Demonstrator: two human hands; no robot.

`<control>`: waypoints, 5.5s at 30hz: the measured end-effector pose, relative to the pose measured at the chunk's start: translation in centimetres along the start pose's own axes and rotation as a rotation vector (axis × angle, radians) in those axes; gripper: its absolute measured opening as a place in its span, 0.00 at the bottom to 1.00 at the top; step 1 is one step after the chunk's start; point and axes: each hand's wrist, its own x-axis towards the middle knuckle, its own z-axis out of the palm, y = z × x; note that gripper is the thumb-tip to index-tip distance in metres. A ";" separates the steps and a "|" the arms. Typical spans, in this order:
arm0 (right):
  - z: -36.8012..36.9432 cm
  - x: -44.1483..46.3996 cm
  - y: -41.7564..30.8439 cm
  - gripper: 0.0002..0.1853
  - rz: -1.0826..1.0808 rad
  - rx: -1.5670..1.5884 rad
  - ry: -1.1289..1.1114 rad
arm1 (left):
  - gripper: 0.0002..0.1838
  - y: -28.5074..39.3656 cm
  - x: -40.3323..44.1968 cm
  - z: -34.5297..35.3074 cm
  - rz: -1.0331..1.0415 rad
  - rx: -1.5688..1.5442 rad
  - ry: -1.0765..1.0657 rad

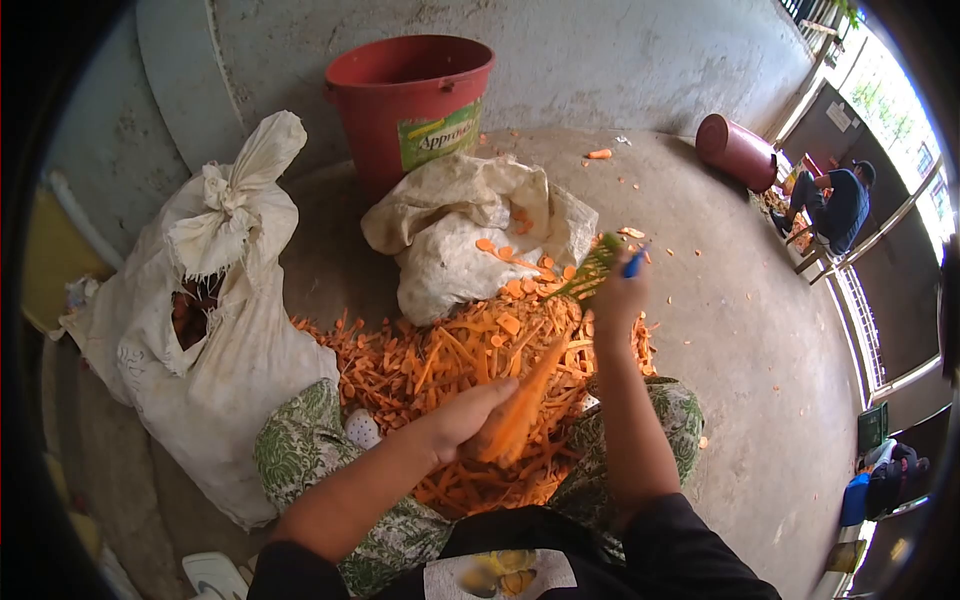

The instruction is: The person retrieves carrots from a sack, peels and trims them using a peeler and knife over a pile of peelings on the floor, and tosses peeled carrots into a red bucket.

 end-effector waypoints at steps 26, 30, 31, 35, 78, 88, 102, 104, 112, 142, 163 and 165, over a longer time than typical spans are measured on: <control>-0.8 -9.5 -2.9 0.11 -0.281 -0.059 -0.390 | 0.21 -0.3 0.8 -0.7 0.080 -0.025 0.091; -0.1 0.5 0.8 0.14 -0.019 -0.029 0.022 | 0.23 -0.1 -0.3 0.3 0.004 0.167 -0.017; -1.0 2.1 1.1 0.14 0.054 0.044 0.038 | 0.23 -0.2 -0.6 0.5 0.025 0.264 0.018; -3.9 2.1 -0.8 0.13 -0.049 -0.075 -0.406 | 0.22 0.6 -0.5 -0.8 0.283 0.401 0.196; 1.4 -7.8 3.5 0.11 0.751 0.319 -0.888 | 0.13 5.1 -2.8 -2.8 0.647 0.659 0.300; 0.3 -7.8 0.4 0.11 -0.051 -0.155 -0.883 | 0.25 4.0 -0.3 -4.7 0.512 1.073 0.427; -1.3 -7.9 -0.4 0.09 -0.268 -0.440 -1.025 | 0.16 4.9 -0.5 -3.0 0.728 1.226 0.652; -1.4 -7.9 -0.4 0.09 -0.260 -0.438 -1.028 | 0.16 5.0 -0.9 -2.7 0.763 1.295 0.660; 4.1 -5.5 16.1 0.07 -0.218 -0.397 -0.972 | 0.16 2.8 -1.8 -0.3 1.102 1.361 0.111; -1.2 -0.9 0.3 0.10 -0.053 -0.524 -0.814 | 0.20 32.7 -11.9 -2.2 1.611 2.409 1.714; -0.4 -2.0 1.4 0.11 -0.212 -0.662 -0.857 | 0.17 8.6 -23.0 -40.3 -0.197 1.559 1.601; 0.2 -2.2 1.3 0.10 -0.234 -0.664 -0.876 | 0.17 10.1 -22.1 -36.5 -0.220 1.513 1.737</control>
